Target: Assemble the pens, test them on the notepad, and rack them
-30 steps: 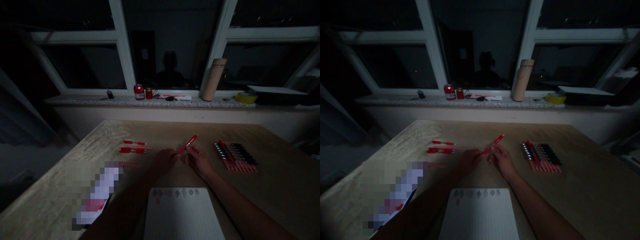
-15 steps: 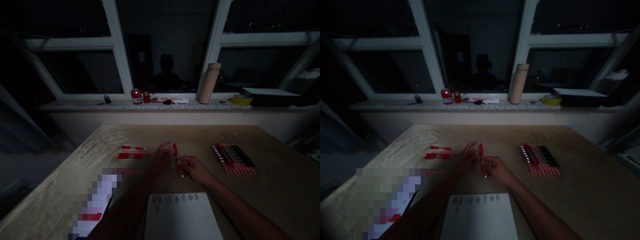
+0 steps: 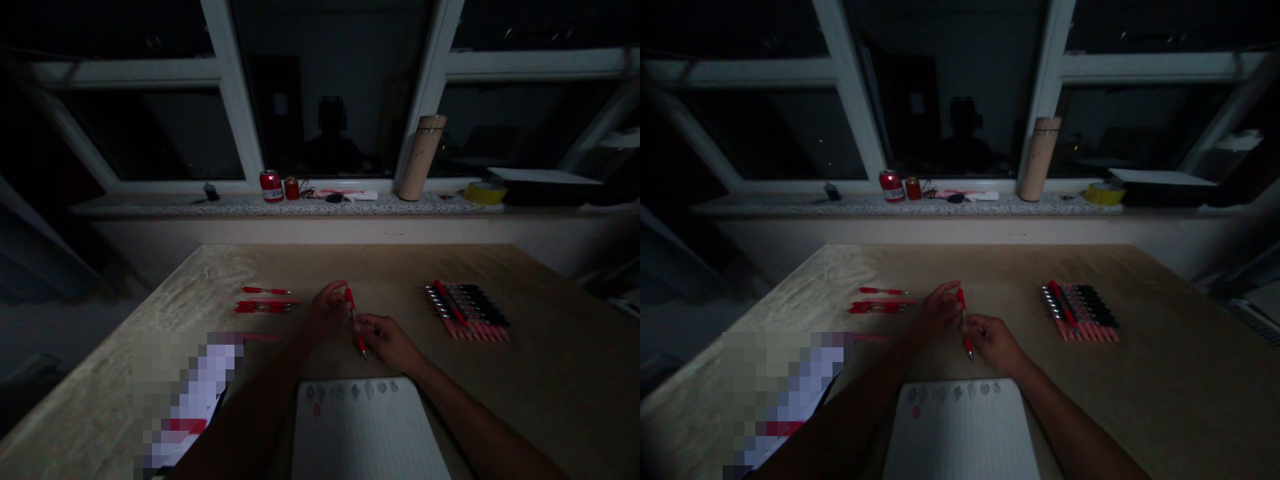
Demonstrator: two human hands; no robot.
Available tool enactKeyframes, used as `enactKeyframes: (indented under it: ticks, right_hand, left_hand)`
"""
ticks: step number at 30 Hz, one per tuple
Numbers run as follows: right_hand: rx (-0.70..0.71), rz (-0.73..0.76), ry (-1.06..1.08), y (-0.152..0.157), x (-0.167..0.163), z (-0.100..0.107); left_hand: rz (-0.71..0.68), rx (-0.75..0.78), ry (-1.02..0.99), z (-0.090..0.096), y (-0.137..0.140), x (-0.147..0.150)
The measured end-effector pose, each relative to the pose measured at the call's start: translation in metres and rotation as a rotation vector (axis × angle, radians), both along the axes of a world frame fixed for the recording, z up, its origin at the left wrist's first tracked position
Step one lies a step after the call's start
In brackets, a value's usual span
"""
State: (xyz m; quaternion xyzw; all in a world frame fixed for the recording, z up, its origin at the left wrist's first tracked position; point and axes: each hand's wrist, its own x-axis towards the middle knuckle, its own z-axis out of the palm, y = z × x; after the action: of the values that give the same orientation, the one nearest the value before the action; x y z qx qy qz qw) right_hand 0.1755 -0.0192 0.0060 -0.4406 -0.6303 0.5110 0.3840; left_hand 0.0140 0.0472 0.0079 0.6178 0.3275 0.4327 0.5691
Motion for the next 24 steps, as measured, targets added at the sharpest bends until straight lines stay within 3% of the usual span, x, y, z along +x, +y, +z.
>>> enactKeyframes:
  ticks: [24]
  right_hand:
    - [0.039,-0.013,0.000,0.0018,0.0016,-0.0035]
  left_hand:
    - [-0.015,0.007,0.045,-0.0014,0.0006,0.0004]
